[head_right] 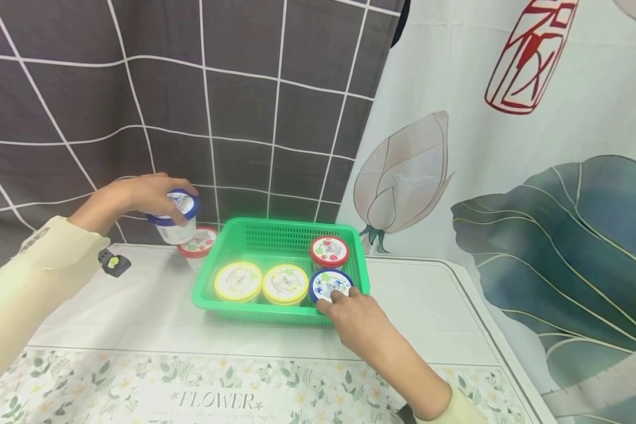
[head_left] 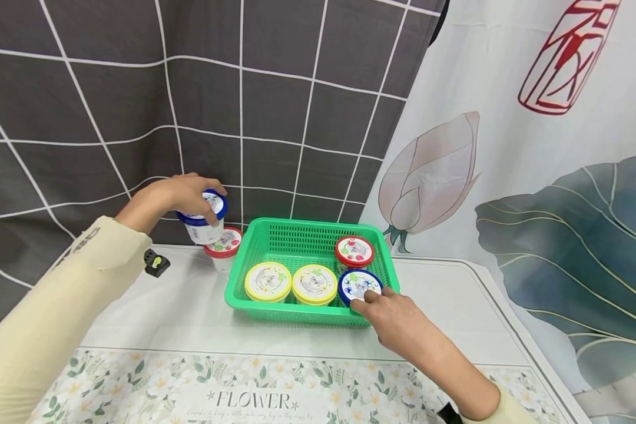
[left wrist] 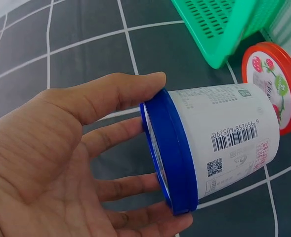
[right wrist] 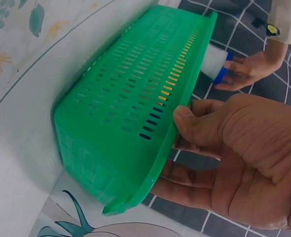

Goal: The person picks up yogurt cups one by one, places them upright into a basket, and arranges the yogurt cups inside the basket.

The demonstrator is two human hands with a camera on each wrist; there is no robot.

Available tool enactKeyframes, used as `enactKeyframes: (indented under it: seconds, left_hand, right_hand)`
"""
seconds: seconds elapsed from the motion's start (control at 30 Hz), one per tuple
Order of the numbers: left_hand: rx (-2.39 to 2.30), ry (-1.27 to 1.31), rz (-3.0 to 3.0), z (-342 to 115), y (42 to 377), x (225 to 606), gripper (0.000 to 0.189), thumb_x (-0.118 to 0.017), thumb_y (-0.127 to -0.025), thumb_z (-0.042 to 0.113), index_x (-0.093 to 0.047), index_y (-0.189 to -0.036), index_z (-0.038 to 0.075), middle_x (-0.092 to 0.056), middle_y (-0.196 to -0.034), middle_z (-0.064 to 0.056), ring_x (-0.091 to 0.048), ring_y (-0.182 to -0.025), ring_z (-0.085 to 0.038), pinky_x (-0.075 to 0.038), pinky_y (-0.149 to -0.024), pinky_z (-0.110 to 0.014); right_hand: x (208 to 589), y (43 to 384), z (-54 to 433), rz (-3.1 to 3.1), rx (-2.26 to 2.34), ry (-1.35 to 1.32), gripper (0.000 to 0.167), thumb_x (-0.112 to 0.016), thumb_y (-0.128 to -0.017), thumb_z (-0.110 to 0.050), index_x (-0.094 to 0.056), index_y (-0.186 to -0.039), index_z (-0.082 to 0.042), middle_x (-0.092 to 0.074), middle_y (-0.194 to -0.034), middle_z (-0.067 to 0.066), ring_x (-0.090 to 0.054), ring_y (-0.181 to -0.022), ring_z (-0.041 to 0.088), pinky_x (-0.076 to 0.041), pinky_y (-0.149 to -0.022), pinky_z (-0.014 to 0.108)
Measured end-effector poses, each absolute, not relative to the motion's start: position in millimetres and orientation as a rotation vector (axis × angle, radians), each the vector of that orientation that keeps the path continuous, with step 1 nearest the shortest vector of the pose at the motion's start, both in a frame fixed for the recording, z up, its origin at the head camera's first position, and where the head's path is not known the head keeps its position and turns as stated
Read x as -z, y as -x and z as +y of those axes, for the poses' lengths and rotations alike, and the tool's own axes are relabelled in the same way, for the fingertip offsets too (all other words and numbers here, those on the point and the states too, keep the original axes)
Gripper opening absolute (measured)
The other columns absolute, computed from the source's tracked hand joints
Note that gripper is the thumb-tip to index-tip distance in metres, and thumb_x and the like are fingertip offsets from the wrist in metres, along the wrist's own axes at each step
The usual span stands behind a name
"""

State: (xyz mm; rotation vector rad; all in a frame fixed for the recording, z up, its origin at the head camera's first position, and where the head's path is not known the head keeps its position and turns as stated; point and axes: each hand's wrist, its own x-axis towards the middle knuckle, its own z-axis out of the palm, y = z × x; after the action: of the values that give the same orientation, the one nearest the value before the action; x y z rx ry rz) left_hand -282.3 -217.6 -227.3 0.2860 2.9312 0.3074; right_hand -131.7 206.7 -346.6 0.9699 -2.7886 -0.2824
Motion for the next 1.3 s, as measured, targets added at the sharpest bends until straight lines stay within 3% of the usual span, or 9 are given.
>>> enactKeyframes:
  seconds: [0.3,0.97,1.3]
  left_hand:
    - [-0.345,-0.309,2.921,-199.2,282.0,219.8,0.079,-0.084,-0.092,0.028,-0.055,-0.164,0.016,-0.043,-0.16,-0.037,-0.056,-0.134,-0.065,-0.061,-0.104,-0.073]
    - [-0.282,-0.468,2.933,-149.4,284.6,214.6,0.079,-0.087,-0.089,0.029,-0.058,-0.162,0.021,-0.048,-0.162,-0.029,-0.041,-0.15,-0.057,-0.054,-0.112,-0.076]
    - [-0.293,-0.515,2.921,-129.0,288.2,216.0,0.078,-0.087,-0.089,0.028,-0.058,-0.162,0.023,-0.049,-0.162,-0.025,-0.039,-0.152,-0.053,-0.055,-0.113,-0.073]
  right_hand:
    - [347.1,131.9,206.5,-2.814,0.272,-0.966,0.043,-0.091,-0.085,0.007,-0.078,-0.119,-0.016,-0.077,-0.104,0.009,-0.062,-0.079,0.023,-0.061,-0.065,0.039]
    - [347.5,132.4,205.9,-2.821,0.27,-0.948,0.038,-0.089,-0.089,0.005,-0.077,-0.118,-0.016,-0.078,-0.106,0.011,-0.062,-0.08,0.024,-0.06,-0.064,0.039]
    - [348.6,131.8,205.8,-2.792,0.265,-0.956,0.039,-0.09,-0.087,0.007,-0.076,-0.116,-0.015,-0.077,-0.103,0.011,-0.06,-0.078,0.024,-0.059,-0.061,0.038]
